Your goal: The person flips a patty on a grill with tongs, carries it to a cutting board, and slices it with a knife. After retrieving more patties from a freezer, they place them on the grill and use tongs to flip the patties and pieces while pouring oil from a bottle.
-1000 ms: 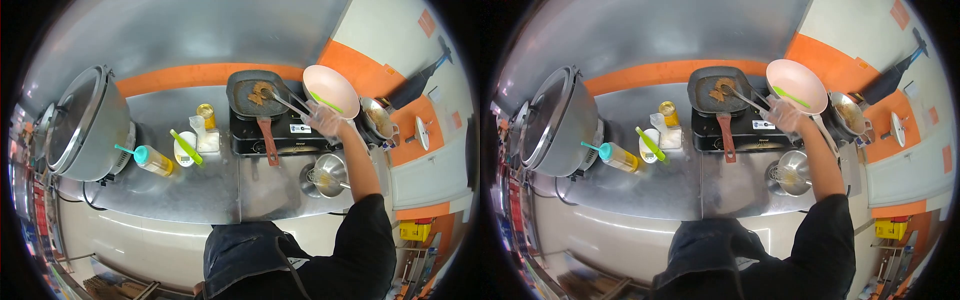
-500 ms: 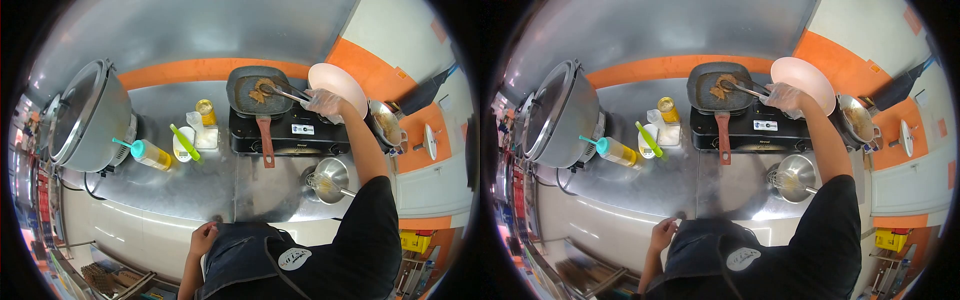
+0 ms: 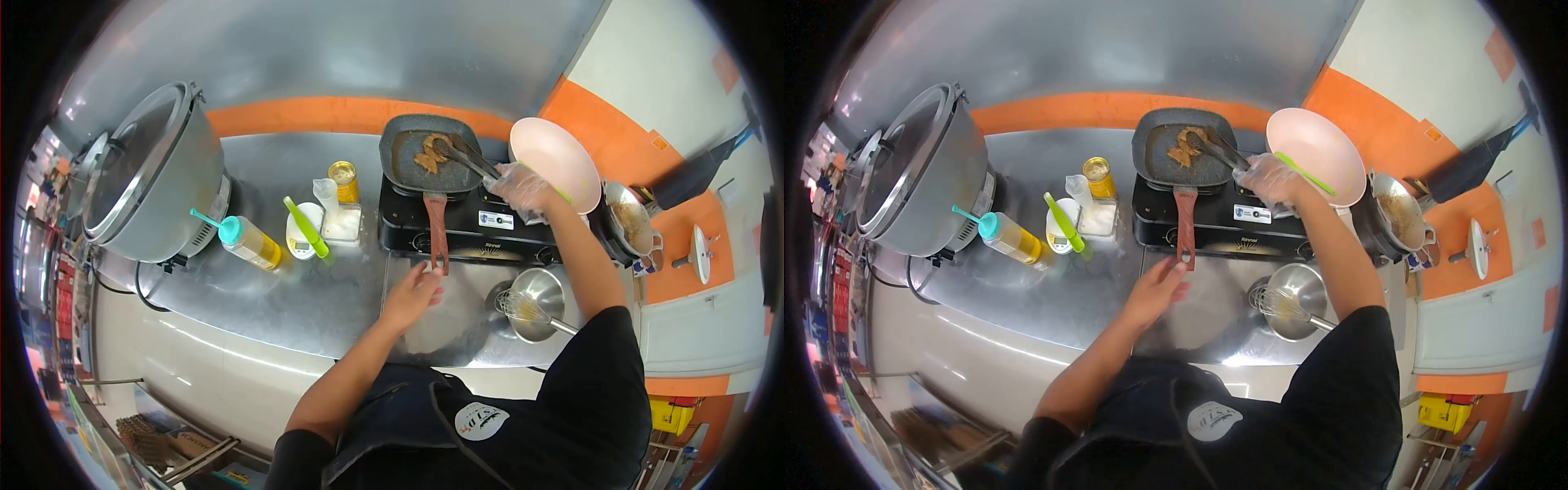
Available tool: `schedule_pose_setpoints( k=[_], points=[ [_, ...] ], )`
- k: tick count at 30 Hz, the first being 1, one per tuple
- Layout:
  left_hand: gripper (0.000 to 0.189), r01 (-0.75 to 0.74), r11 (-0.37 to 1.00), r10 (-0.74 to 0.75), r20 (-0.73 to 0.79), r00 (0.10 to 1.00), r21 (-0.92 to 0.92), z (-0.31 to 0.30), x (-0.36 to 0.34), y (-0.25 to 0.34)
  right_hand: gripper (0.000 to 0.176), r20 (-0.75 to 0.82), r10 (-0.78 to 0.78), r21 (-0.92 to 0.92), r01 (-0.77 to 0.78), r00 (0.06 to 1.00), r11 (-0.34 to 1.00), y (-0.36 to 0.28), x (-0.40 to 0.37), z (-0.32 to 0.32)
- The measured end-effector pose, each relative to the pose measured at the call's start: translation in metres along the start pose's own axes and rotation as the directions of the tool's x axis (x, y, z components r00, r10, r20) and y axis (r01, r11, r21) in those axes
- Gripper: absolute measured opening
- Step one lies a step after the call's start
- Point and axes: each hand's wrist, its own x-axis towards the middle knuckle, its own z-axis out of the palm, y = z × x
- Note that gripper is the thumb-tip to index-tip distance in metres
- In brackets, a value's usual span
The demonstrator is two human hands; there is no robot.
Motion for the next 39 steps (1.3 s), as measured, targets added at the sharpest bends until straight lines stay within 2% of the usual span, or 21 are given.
schedule_pose_setpoints(
  k=[1, 2, 4, 6, 9, 11, 15, 17, 21, 23, 24, 26, 27, 31, 33, 34, 36, 39],
  points=[
    [0.044, -0.006, 1.000, 0.006, 0.003, 1.000, -0.005, 0.009, 0.013, 0.003, 0.044, 0.069, 0.062, 0.096, -0.068, 0.996, 0.993, -0.006, 0.000, 0.002],
    [0.037, -0.044, 0.999, 0.043, 0.042, 0.998, 0.013, 0.014, 0.026, 0.003, 0.044, 0.064, 0.063, 0.092, -0.069, 0.996, 0.993, -0.008, 0.003, 0.005],
    [0.030, -0.079, 0.996, 0.076, 0.088, 0.993, 0.030, 0.020, 0.036, -0.001, 0.046, -0.027, -0.028, 0.028, 0.028, 0.999, 0.999, -0.004, 0.011, 0.017],
    [0.020, -0.098, 0.995, 0.096, 0.085, 0.992, 0.026, 0.021, 0.038, -0.001, 0.046, -0.045, -0.034, 0.041, 0.036, 0.998, 0.999, -0.003, 0.019, 0.026],
    [0.019, -0.097, 0.995, 0.093, 0.088, 0.992, 0.033, 0.020, 0.038, -0.002, 0.048, -0.078, -0.052, 0.065, 0.057, 0.996, 0.996, -0.009, 0.025, 0.032],
    [0.019, -0.096, 0.995, 0.093, 0.091, 0.991, 0.028, 0.020, 0.037, -0.001, 0.049, -0.024, -0.030, 0.198, 0.034, 0.999, 0.980, -0.019, 0.023, 0.029],
    [0.019, -0.085, 0.996, 0.082, 0.094, 0.992, 0.024, 0.017, 0.036, 0.000, 0.047, -0.059, -0.068, 0.239, 0.080, 0.996, 0.968, -0.029, 0.026, 0.033],
    [0.020, -0.085, 0.996, 0.082, 0.103, 0.991, 0.027, 0.016, 0.037, -0.001, 0.044, 0.039, -0.055, 0.382, 0.036, 0.998, 0.923, -0.030, 0.029, 0.037],
    [0.023, -0.077, 0.996, 0.072, 0.118, 0.990, 0.035, 0.012, 0.036, 0.001, 0.036, 0.070, -0.020, 0.479, -0.016, 0.997, 0.878, -0.031, 0.030, 0.038],
    [0.023, -0.072, 0.997, 0.069, 0.118, 0.991, 0.026, 0.011, 0.035, 0.003, 0.027, 0.188, 0.021, 0.660, -0.142, 0.982, 0.738, -0.024, 0.033, 0.034],
    [0.024, -0.066, 0.998, 0.063, 0.123, 0.990, 0.020, 0.011, 0.035, 0.003, 0.027, 0.190, 0.022, 0.658, -0.144, 0.981, 0.739, -0.019, 0.032, 0.032],
    [0.020, -0.079, 0.997, 0.078, 0.114, 0.990, 0.003, 0.011, 0.035, 0.003, 0.018, 0.283, -0.079, 0.868, -0.221, 0.956, 0.445, -0.004, 0.032, 0.028],
    [0.017, -0.095, 0.995, 0.096, 0.104, 0.990, -0.013, 0.011, 0.035, 0.003, 0.018, 0.285, -0.080, 0.867, -0.222, 0.955, 0.446, 0.005, 0.035, 0.027],
    [0.017, -0.084, 0.996, 0.085, 0.105, 0.991, -0.012, 0.006, 0.034, 0.007, 0.018, 0.381, -0.129, 0.892, -0.327, 0.916, 0.312, 0.029, 0.040, 0.024],
    [0.025, -0.072, 0.991, 0.058, 0.128, 0.990, 0.112, -0.002, 0.033, 0.010, 0.019, 0.425, -0.142, 0.889, -0.383, 0.894, 0.250, 0.036, 0.040, 0.024],
    [0.025, -0.070, 0.991, 0.056, 0.124, 0.991, 0.111, -0.008, 0.033, 0.011, 0.019, 0.428, -0.144, 0.888, -0.386, 0.892, 0.251, 0.036, 0.042, 0.024],
    [0.024, -0.129, 0.955, 0.123, 0.038, 0.992, 0.267, -0.020, 0.033, 0.012, 0.020, 0.443, -0.126, 0.881, -0.405, 0.888, 0.244, 0.038, 0.044, 0.024],
    [0.024, -0.147, 0.961, 0.162, -0.046, 0.986, 0.234, -0.039, 0.032, 0.013, 0.022, 0.485, -0.173, 0.863, -0.436, 0.857, 0.255, 0.049, 0.053, 0.025]
  ],
)
